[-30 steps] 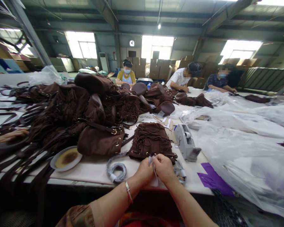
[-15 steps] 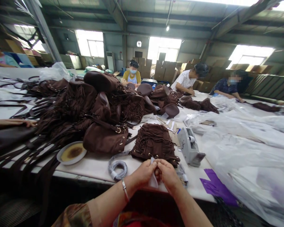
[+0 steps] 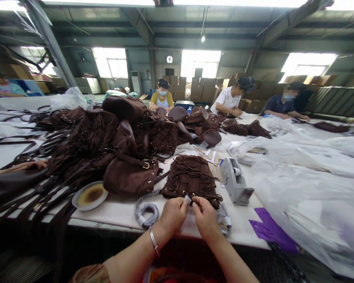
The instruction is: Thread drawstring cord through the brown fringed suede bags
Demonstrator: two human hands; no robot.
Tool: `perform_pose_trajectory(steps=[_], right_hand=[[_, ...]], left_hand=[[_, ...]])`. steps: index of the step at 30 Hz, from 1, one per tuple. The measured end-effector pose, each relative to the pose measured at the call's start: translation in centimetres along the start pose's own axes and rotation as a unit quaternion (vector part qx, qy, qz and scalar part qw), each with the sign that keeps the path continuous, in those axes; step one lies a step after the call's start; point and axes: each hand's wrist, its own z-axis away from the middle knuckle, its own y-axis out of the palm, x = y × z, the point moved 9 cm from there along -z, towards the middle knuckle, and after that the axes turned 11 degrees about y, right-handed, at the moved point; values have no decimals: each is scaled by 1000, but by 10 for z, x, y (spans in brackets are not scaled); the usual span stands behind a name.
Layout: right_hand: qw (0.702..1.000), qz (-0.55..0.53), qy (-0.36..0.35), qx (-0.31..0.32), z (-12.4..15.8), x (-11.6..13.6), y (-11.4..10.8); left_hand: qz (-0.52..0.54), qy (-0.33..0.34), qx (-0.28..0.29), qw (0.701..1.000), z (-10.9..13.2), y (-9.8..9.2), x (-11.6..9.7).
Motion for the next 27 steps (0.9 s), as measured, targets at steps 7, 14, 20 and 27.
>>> perform_pose_trajectory(steps=[7, 14, 20, 27], right_hand=[[928, 297, -212, 74, -2, 51, 19], [928, 283, -221, 106, -17, 40, 28], [958, 186, -212, 52, -1, 43, 10], [946, 158, -123, -255, -26, 47, -166]], left_hand=[[-155, 35, 33, 987, 2, -2, -13], [-134, 39, -1, 990, 7, -6, -8], [-99, 52, -36, 993, 4, -3, -3], [-88, 98, -67, 989, 2, -1, 0]])
